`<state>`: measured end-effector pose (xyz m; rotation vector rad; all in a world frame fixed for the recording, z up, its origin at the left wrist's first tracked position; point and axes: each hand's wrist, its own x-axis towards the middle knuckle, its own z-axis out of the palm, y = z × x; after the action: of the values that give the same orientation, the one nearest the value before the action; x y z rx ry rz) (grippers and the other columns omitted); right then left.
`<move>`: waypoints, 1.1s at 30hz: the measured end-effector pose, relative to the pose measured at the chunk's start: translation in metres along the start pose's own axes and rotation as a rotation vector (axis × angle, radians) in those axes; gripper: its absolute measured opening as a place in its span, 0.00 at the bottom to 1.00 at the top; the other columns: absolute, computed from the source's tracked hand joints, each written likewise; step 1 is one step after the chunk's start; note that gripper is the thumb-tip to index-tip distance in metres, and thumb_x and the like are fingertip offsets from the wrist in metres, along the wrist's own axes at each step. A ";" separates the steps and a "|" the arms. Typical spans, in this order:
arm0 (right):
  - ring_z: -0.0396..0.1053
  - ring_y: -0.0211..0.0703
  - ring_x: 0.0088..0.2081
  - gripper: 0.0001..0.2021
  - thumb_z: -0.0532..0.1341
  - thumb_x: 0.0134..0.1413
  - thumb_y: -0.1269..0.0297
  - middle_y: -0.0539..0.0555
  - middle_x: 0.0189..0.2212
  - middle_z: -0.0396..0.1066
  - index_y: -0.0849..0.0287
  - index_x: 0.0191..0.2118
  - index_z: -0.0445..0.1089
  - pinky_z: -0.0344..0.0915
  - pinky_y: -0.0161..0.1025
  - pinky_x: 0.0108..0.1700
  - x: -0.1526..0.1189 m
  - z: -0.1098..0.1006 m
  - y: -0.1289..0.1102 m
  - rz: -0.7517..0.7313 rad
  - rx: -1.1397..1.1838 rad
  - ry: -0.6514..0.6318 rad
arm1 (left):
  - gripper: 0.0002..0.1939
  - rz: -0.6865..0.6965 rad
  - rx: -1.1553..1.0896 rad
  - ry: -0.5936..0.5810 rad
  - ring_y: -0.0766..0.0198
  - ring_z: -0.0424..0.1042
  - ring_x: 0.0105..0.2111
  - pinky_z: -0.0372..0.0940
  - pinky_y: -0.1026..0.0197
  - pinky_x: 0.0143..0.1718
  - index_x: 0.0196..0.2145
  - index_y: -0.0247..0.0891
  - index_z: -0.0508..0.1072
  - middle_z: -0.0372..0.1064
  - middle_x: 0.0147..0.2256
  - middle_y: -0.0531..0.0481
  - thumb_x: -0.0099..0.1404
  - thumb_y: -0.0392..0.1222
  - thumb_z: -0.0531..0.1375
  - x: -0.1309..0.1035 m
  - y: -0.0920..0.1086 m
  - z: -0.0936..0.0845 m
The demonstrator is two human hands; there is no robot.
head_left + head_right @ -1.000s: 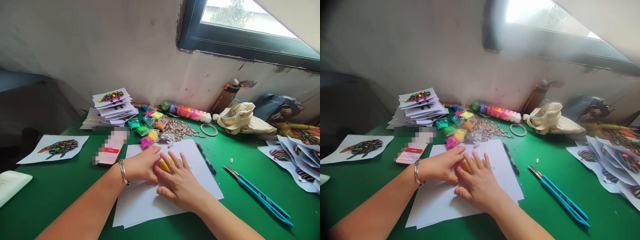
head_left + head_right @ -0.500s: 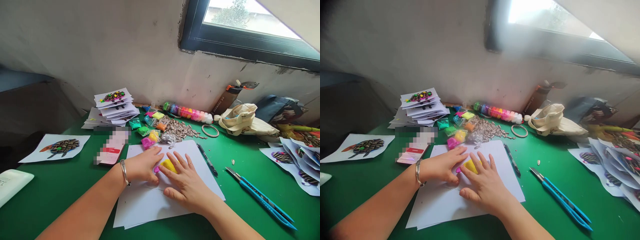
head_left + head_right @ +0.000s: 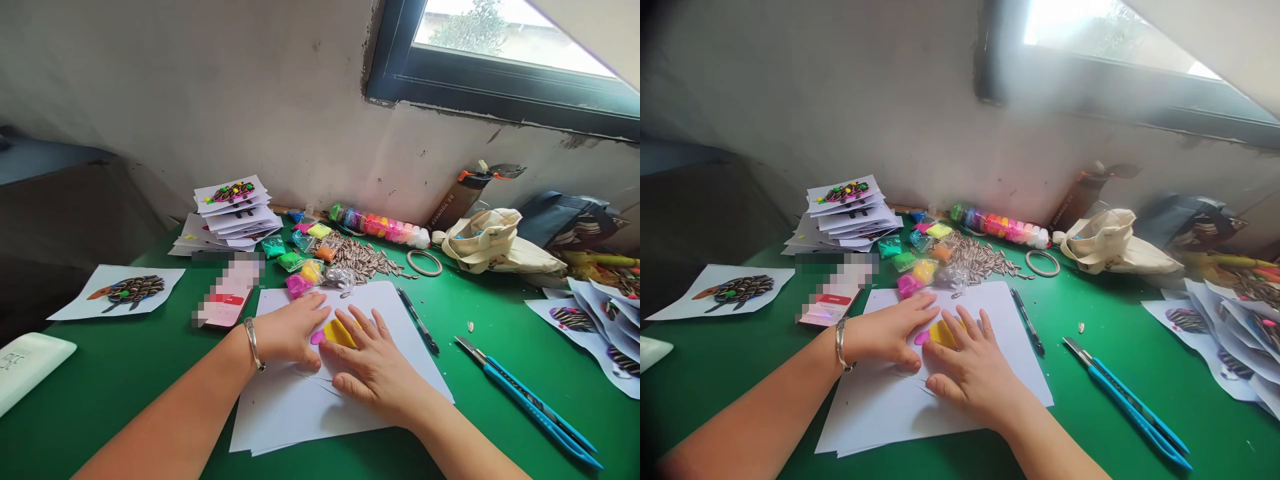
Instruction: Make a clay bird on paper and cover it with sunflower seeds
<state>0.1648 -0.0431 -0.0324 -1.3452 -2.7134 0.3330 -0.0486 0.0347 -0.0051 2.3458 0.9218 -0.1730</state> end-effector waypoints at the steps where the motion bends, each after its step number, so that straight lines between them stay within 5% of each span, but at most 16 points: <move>1: 0.37 0.66 0.67 0.26 0.49 0.61 0.40 0.52 0.69 0.38 0.37 0.62 0.57 0.38 0.74 0.60 0.001 0.000 0.000 0.002 0.001 0.002 | 0.37 -0.001 0.001 0.001 0.43 0.45 0.63 0.52 0.47 0.61 0.54 0.38 0.62 0.50 0.60 0.39 0.49 0.48 0.68 0.000 0.001 -0.001; 17: 0.37 0.65 0.68 0.27 0.47 0.61 0.39 0.52 0.69 0.39 0.38 0.63 0.56 0.36 0.74 0.61 0.000 0.000 0.005 -0.016 0.014 -0.021 | 0.41 -0.032 -0.016 -0.009 0.43 0.39 0.66 0.50 0.47 0.62 0.58 0.36 0.59 0.45 0.63 0.37 0.49 0.46 0.68 -0.002 0.004 -0.001; 24: 0.39 0.66 0.67 0.26 0.48 0.62 0.41 0.53 0.69 0.38 0.39 0.62 0.57 0.38 0.73 0.61 0.003 0.002 0.005 -0.009 0.027 0.009 | 0.36 -0.017 -0.001 0.003 0.43 0.45 0.63 0.52 0.47 0.61 0.54 0.38 0.63 0.50 0.61 0.39 0.48 0.45 0.68 -0.001 0.007 -0.002; 30: 0.39 0.65 0.67 0.29 0.49 0.62 0.42 0.53 0.69 0.37 0.37 0.66 0.47 0.41 0.73 0.61 0.004 0.004 0.005 0.005 0.047 0.024 | 0.36 -0.005 -0.017 0.006 0.41 0.45 0.63 0.53 0.45 0.60 0.55 0.38 0.62 0.50 0.60 0.38 0.49 0.46 0.67 0.000 0.001 0.001; 33: 0.40 0.66 0.67 0.28 0.50 0.61 0.41 0.52 0.69 0.37 0.35 0.65 0.50 0.40 0.74 0.60 0.005 0.005 0.004 -0.001 0.032 0.006 | 0.38 -0.011 -0.017 0.004 0.42 0.42 0.64 0.51 0.46 0.61 0.56 0.37 0.61 0.49 0.61 0.38 0.48 0.46 0.68 0.000 0.001 0.001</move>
<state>0.1636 -0.0373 -0.0379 -1.3343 -2.6922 0.3701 -0.0479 0.0338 -0.0057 2.3264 0.9351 -0.1648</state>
